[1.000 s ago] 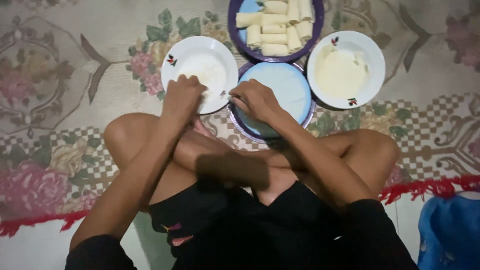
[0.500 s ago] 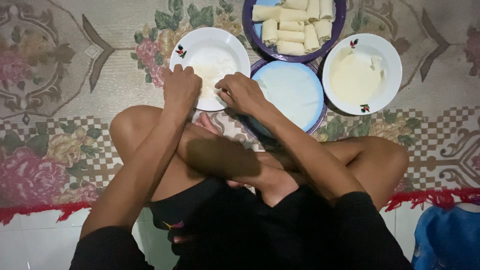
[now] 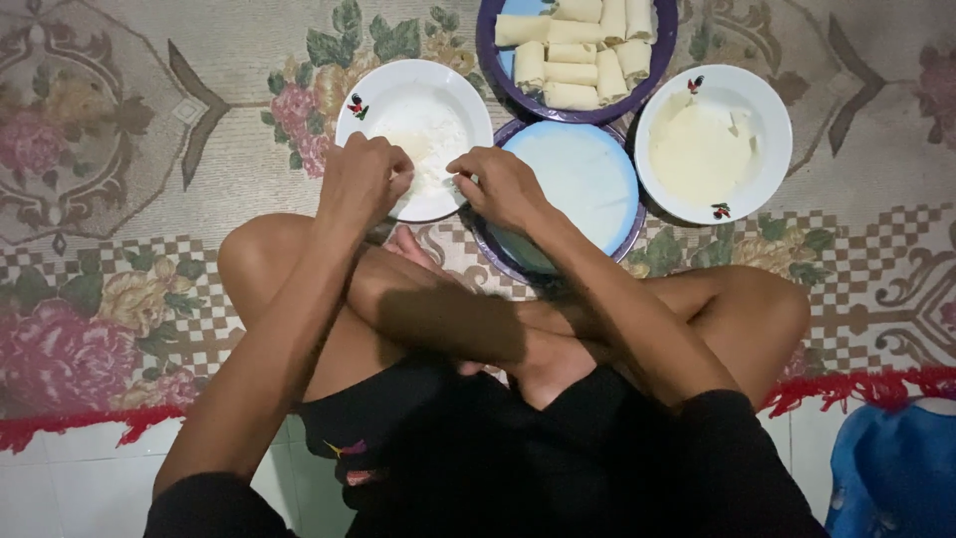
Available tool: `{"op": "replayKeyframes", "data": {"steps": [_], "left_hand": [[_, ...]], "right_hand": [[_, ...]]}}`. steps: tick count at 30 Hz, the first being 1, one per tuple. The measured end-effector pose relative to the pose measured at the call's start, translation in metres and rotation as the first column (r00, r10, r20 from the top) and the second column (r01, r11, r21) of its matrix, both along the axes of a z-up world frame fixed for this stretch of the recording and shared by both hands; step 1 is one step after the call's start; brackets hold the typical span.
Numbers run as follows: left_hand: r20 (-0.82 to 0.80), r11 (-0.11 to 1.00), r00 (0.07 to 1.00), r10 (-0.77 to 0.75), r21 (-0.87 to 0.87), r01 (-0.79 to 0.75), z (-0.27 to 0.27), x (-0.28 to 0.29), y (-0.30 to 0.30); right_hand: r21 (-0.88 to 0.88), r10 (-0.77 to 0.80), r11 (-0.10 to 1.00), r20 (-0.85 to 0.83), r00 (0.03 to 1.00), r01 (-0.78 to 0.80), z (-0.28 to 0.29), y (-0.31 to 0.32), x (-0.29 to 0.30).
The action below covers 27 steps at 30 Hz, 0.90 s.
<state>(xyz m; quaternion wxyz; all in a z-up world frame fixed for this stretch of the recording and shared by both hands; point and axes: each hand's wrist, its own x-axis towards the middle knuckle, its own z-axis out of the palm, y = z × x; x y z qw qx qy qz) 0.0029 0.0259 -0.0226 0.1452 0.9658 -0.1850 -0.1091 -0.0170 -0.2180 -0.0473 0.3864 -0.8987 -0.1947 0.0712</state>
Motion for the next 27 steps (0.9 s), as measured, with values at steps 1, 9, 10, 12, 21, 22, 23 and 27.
{"op": "replayKeyframes", "data": {"steps": [1, 9, 10, 12, 21, 22, 23, 27], "left_hand": [[0.002, 1.000, 1.000, -0.004, -0.002, 0.004, 0.010, -0.003, -0.006], [-0.013, 0.872, 0.991, -0.136, -0.475, 0.113, 0.046, -0.020, -0.075], [-0.012, 0.869, 0.989, -0.150, -0.479, 0.125, 0.042, -0.021, -0.086], [0.038, 0.803, 0.981, -0.190, -0.568, 0.178, 0.034, -0.026, -0.109], [-0.053, 0.898, 0.927, -0.372, -0.275, 0.345, -0.021, -0.055, -0.143], [-0.058, 0.897, 0.925, -0.377, -0.272, 0.348, -0.022, -0.056, -0.141], [-0.047, 0.901, 0.925, -0.378, -0.248, 0.356, -0.024, -0.056, -0.140], [0.029, 0.887, 0.917, -0.397, -0.244, 0.392, -0.032, -0.056, -0.134]], "right_hand": [[-0.002, -0.004, 1.000, 0.002, 1.000, 0.004, 0.006, -0.004, -0.004], [0.468, -0.118, 0.831, -0.380, 0.917, 0.301, 0.031, -0.052, -0.036], [0.464, -0.132, 0.829, -0.380, 0.916, 0.312, 0.034, -0.063, -0.041], [0.485, -0.099, 0.782, -0.524, 0.846, 0.392, 0.039, -0.085, -0.055], [0.129, -0.268, 0.951, -0.104, 0.958, 0.281, 0.024, -0.131, -0.105], [0.132, -0.273, 0.949, -0.108, 0.956, 0.286, 0.024, -0.130, -0.106], [0.097, -0.274, 0.954, -0.091, 0.957, 0.282, 0.026, -0.130, -0.106], [-0.044, -0.277, 0.960, -0.032, 0.960, 0.276, 0.050, -0.123, -0.106]]}}
